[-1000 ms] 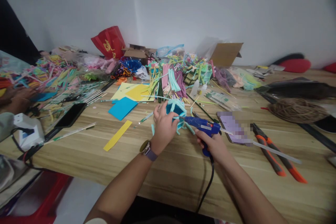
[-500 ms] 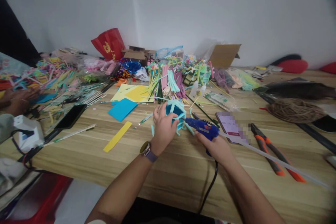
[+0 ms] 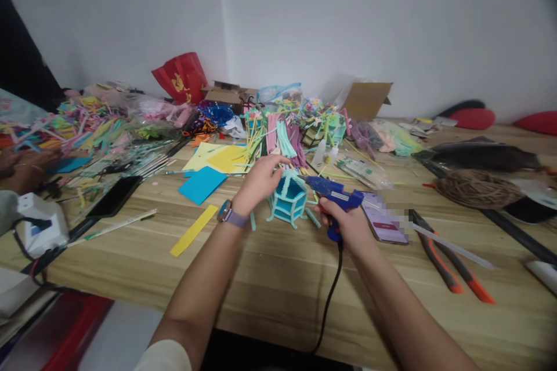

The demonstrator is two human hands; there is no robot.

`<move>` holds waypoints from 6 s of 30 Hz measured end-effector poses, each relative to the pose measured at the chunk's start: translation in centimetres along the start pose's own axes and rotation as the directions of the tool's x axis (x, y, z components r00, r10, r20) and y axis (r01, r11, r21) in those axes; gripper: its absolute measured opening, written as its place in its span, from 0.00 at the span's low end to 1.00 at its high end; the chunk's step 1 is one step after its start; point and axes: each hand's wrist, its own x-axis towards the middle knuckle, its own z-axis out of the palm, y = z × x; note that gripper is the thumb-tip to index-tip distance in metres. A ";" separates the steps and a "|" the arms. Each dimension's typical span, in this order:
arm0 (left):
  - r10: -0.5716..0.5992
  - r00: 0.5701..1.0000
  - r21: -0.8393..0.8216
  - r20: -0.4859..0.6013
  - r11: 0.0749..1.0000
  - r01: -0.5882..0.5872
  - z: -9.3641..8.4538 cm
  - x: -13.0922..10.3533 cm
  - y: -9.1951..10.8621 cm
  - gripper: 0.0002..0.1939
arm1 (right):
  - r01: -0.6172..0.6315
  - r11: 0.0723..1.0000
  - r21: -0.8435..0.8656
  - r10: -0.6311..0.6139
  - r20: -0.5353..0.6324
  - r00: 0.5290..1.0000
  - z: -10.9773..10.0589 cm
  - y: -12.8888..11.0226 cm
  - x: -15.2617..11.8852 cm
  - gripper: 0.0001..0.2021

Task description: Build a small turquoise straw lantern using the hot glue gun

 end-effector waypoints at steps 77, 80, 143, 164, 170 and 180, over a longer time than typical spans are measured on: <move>0.069 0.963 -0.044 0.260 0.997 -0.059 0.9 1.0 -2.2 0.16 | -0.056 0.998 0.019 0.059 -0.143 0.988 -0.1 0.9 -0.6 0.18; 0.068 0.962 -0.027 0.265 0.998 -0.063 0.7 1.0 -2.2 0.17 | -0.274 0.917 0.289 0.255 0.101 0.962 -1.3 1.3 -2.2 0.21; -0.364 0.906 0.045 0.218 0.931 0.363 3.8 -5.3 2.7 0.13 | 0.230 0.890 -0.393 -0.113 0.299 0.947 1.8 -0.7 3.7 0.11; -0.439 0.883 0.062 0.166 0.898 0.435 4.3 -5.1 3.3 0.11 | 0.290 0.815 -0.502 -0.126 0.336 0.934 2.1 -0.9 3.4 0.10; -0.363 0.925 0.260 0.113 0.909 0.325 4.1 -5.5 3.6 0.14 | 0.373 0.763 -0.527 -0.159 0.407 0.900 1.9 -0.6 3.6 0.15; -0.387 0.911 0.050 -0.143 0.917 0.397 0.6 -3.7 3.0 0.07 | 0.383 0.745 -0.546 -0.192 0.374 0.907 2.1 -0.3 3.8 0.17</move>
